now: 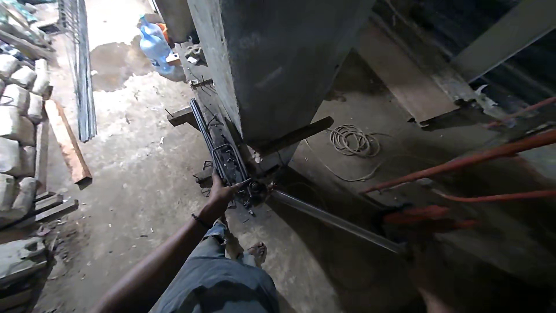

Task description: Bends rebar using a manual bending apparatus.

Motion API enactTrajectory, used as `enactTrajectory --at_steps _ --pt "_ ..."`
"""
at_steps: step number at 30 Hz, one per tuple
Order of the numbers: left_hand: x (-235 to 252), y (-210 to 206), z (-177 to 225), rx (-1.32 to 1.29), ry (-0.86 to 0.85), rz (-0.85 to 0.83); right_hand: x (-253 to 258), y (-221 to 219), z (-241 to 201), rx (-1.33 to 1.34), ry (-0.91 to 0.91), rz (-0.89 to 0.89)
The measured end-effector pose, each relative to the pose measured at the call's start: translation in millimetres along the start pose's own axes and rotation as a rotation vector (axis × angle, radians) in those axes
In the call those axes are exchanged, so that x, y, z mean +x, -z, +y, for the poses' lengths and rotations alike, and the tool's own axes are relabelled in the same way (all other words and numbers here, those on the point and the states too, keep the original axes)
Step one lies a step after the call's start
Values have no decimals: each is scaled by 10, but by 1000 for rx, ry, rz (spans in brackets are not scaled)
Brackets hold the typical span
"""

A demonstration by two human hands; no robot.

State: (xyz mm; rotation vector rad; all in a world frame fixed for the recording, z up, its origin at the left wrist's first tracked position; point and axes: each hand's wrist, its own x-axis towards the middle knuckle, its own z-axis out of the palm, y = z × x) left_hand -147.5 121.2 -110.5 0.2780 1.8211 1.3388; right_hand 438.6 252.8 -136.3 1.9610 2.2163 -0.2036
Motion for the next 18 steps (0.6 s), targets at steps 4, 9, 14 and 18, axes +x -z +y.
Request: enactTrajectory --at_steps 4,9,14,18 --pt "11 30 -20 -31 -23 -17 -331 2 -44 50 -2 -35" --pt "22 41 -39 -16 -48 12 -803 -145 -77 39 6 47" --pt "30 50 -59 -53 -50 9 -884 -174 -160 74 -127 -15" --pt "60 59 -72 -26 -52 11 -866 -117 -201 29 -119 -13"
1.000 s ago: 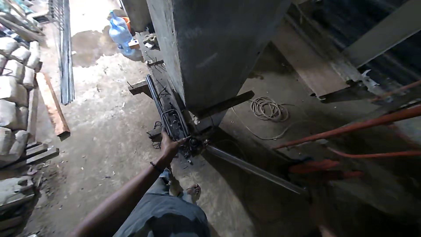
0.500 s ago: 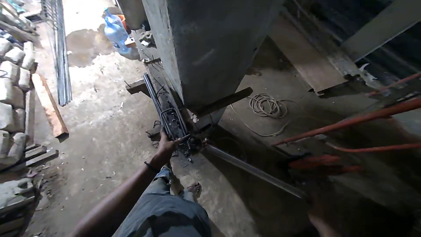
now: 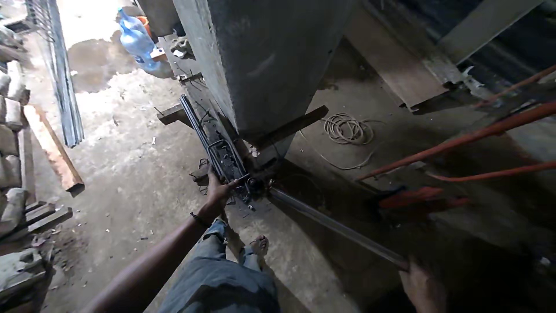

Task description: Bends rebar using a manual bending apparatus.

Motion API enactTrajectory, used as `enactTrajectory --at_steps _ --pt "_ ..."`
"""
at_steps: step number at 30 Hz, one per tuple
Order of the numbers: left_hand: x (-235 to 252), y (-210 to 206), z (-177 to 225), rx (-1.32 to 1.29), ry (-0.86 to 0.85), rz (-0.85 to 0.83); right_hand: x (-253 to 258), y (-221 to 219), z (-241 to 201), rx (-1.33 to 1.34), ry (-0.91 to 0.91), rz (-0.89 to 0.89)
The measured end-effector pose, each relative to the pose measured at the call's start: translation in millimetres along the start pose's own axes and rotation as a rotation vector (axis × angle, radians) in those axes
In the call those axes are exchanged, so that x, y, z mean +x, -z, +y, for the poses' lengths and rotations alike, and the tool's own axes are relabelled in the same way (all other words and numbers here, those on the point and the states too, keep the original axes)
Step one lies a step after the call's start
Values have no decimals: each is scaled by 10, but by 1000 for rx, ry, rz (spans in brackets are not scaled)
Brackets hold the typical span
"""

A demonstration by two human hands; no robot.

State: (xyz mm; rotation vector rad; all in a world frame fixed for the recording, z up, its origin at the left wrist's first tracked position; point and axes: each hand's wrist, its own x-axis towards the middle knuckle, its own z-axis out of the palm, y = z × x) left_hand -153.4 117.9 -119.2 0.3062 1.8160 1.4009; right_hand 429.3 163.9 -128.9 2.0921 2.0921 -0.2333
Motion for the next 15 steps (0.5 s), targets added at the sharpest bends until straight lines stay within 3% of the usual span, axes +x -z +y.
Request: enactTrajectory --at_steps 6,12,15 --pt "0 49 7 -67 7 -46 -129 -50 -168 60 -103 67" --pt "79 249 137 -172 164 -66 -138 -215 -260 100 -194 175" --pt "246 379 150 -126 115 -116 -164 -307 -269 117 -214 219"
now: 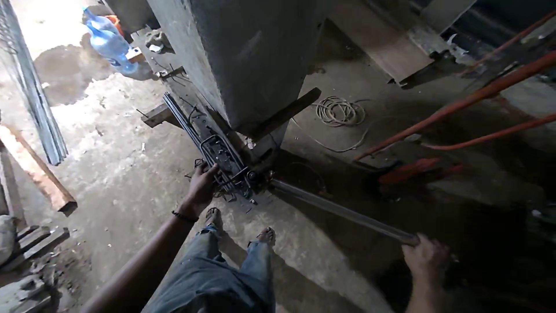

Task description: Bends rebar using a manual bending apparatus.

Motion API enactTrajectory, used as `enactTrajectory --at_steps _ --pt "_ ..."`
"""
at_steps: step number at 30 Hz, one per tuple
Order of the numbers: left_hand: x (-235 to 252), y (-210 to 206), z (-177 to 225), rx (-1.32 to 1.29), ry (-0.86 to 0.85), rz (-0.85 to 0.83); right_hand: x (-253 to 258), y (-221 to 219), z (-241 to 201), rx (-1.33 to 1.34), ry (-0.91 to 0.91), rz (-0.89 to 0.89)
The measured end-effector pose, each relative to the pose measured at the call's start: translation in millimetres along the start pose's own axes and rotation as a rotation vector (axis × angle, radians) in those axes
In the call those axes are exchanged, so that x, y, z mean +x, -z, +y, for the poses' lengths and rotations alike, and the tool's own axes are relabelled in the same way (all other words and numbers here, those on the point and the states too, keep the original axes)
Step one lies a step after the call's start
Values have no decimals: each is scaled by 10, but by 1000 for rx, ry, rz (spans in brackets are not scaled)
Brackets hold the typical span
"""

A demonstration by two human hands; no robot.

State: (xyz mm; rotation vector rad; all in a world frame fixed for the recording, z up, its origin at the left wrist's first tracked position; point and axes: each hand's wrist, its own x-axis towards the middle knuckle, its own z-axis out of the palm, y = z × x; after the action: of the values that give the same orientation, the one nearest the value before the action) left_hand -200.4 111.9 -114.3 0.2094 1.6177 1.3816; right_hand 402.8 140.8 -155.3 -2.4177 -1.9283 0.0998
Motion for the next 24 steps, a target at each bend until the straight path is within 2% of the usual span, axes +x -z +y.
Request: enactTrajectory --at_steps 4,9,11,12,14,15,17,18,21,24 --pt "207 125 -30 118 -54 -27 -116 -88 -13 -2 8 86" --pt "486 212 -35 296 -128 46 -407 -193 59 5 -47 138" --pt "571 273 28 482 -244 86 -684 -141 -29 -6 -110 119" --pt "613 336 53 610 -378 69 -863 -101 -99 -7 -145 107" --pt "791 562 66 883 -803 -92 -1249 -91 -178 -3 -191 117" --pt "936 696 80 1011 -1011 -242 -1440 -108 -194 -1 -222 118" --pt "1238 855 158 1193 -1317 -583 -1809 -147 -267 27 -285 145" --pt "1368 884 213 1236 -1418 -720 -1996 -163 -332 41 -309 162" --pt "1635 809 380 1173 -1481 -1018 -2602 -248 -580 76 -430 191" --pt "1757 693 407 1036 -1414 -1177 -3228 -314 -977 195 -617 216"
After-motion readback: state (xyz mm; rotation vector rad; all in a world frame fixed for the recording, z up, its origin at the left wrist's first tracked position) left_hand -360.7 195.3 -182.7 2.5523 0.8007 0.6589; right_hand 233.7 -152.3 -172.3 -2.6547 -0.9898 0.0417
